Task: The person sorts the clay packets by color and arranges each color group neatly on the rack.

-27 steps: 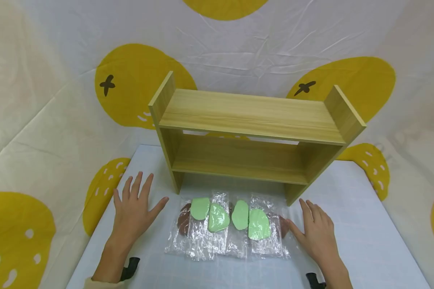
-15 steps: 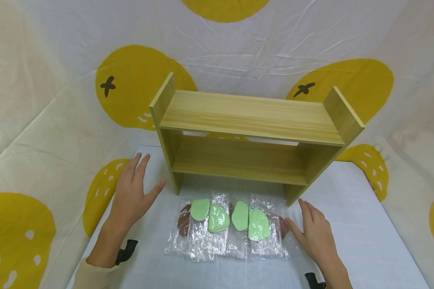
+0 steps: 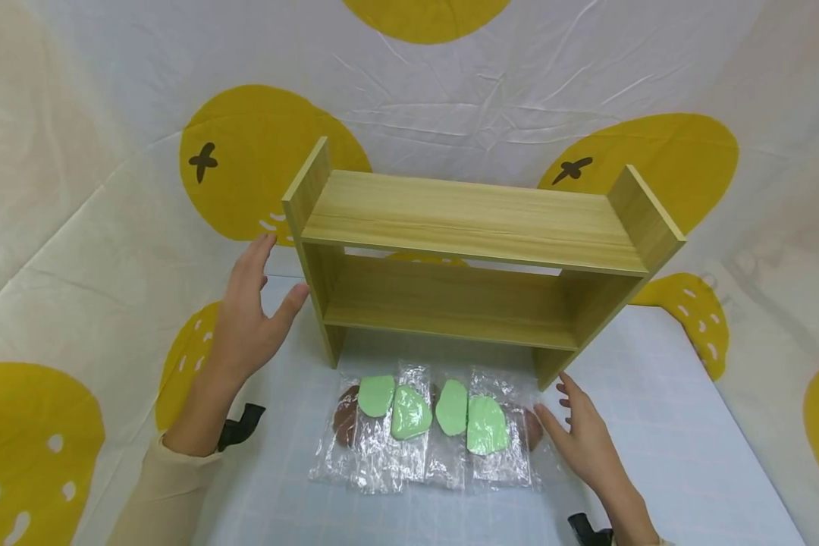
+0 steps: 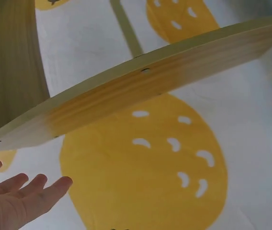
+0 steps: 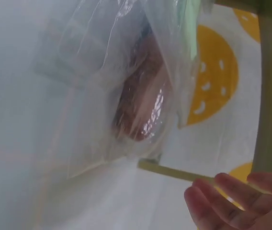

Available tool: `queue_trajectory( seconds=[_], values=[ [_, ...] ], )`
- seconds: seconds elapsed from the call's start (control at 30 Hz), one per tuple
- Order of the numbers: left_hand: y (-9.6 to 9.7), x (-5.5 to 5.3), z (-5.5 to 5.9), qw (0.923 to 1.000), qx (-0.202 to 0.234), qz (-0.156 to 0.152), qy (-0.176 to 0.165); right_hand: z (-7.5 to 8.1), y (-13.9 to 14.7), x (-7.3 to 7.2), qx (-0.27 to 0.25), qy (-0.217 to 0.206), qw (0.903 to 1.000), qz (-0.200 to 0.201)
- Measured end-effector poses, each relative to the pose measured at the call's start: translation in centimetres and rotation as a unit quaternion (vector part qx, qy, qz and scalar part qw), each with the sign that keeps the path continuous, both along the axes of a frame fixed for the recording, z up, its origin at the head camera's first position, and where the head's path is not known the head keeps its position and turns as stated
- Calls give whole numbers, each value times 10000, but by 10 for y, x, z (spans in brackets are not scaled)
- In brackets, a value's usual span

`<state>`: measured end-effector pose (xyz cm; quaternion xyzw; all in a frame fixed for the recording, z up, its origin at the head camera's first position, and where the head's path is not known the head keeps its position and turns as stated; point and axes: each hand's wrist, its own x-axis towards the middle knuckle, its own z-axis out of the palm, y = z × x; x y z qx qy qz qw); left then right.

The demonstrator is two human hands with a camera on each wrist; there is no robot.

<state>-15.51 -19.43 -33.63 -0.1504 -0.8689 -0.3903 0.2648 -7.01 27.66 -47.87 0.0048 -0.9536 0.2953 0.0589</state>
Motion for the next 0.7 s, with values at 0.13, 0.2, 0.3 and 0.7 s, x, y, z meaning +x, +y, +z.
queue_trajectory(
  seconds=[0.13,0.2,0.3,0.7],
  values=[
    [5,-10,13,9993,342,-130,103,0,-2,-2,-358,-35,9993,36],
    [6,-15,18,9985,525,-141,76,-1,-4,-3,-506,-75,9987,61],
    [11,-21,26,9957,887,-227,-132,-1,-5,-3,-728,-235,9970,83],
    [24,-40,34,9795,1843,-786,-190,-3,-9,1,-2036,-1182,9719,-6]
  ],
)
